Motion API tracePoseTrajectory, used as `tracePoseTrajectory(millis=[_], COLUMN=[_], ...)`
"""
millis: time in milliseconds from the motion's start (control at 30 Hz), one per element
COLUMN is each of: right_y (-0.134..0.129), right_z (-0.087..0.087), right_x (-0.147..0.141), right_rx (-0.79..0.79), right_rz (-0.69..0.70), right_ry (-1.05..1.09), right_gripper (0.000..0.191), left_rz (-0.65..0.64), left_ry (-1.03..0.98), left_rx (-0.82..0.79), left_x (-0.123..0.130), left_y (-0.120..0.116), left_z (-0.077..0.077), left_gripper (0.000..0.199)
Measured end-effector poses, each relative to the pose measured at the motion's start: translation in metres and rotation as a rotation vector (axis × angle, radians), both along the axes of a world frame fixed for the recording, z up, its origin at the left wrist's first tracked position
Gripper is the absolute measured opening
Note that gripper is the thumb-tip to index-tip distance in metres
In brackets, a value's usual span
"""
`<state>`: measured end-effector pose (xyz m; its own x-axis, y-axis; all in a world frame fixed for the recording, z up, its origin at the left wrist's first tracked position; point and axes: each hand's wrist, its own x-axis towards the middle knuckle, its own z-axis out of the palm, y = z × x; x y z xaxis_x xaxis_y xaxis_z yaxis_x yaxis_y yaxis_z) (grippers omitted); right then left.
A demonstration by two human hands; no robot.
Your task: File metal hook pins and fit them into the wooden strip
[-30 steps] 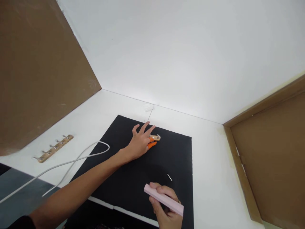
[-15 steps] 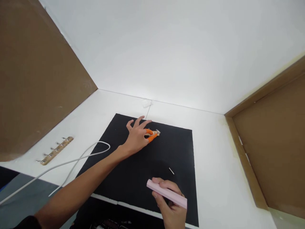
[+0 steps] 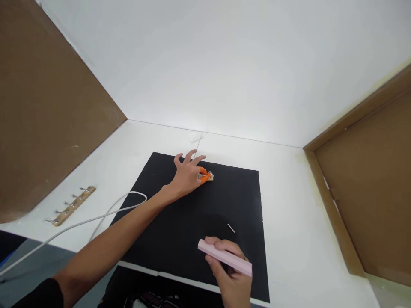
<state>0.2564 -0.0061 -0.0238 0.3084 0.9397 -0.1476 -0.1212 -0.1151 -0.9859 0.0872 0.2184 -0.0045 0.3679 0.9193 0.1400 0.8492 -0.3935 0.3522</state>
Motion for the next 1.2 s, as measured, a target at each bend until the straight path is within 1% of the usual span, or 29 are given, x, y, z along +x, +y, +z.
tracePoseTrajectory(millis=[167, 400, 600, 733, 833, 933, 1100, 1200], right_y=[0.001, 0.004, 0.007, 0.007, 0.007, 0.007, 0.007, 0.006], right_z=[-0.001, -0.002, -0.005, -0.002, 0.002, 0.004, 0.004, 0.004], right_x=[0.0, -0.002, -0.001, -0.003, -0.006, -0.008, -0.007, -0.007], right_rx=[0.007, 0.015, 0.037, 0.011, -0.009, -0.015, -0.016, -0.01], right_rz=[0.019, 0.03, 0.039, 0.02, 0.0, -0.011, -0.017, -0.019], right_ry=[-0.015, -0.02, -0.021, -0.018, -0.013, -0.008, -0.02, -0.041], right_gripper=[0.027, 0.026, 0.025, 0.026, 0.029, 0.032, 0.032, 0.032], left_rz=[-0.009, -0.006, -0.008, -0.022, -0.031, -0.037, -0.035, -0.007], left_ry=[0.015, 0.036, 0.045, 0.061, 0.063, 0.039, -0.047, -0.136], left_rx=[-0.006, -0.041, -0.088, -0.138, -0.163, -0.171, -0.194, -0.207], left_x=[-0.001, -0.004, -0.004, -0.005, -0.007, -0.007, -0.008, -0.011], left_y=[0.004, 0.006, 0.007, 0.01, 0.01, 0.009, 0.01, 0.006], left_z=[-0.003, 0.0, 0.005, 0.007, 0.008, 0.008, 0.011, 0.016], left_gripper=[0.016, 0.019, 0.011, 0.009, 0.018, 0.013, 0.008, 0.013])
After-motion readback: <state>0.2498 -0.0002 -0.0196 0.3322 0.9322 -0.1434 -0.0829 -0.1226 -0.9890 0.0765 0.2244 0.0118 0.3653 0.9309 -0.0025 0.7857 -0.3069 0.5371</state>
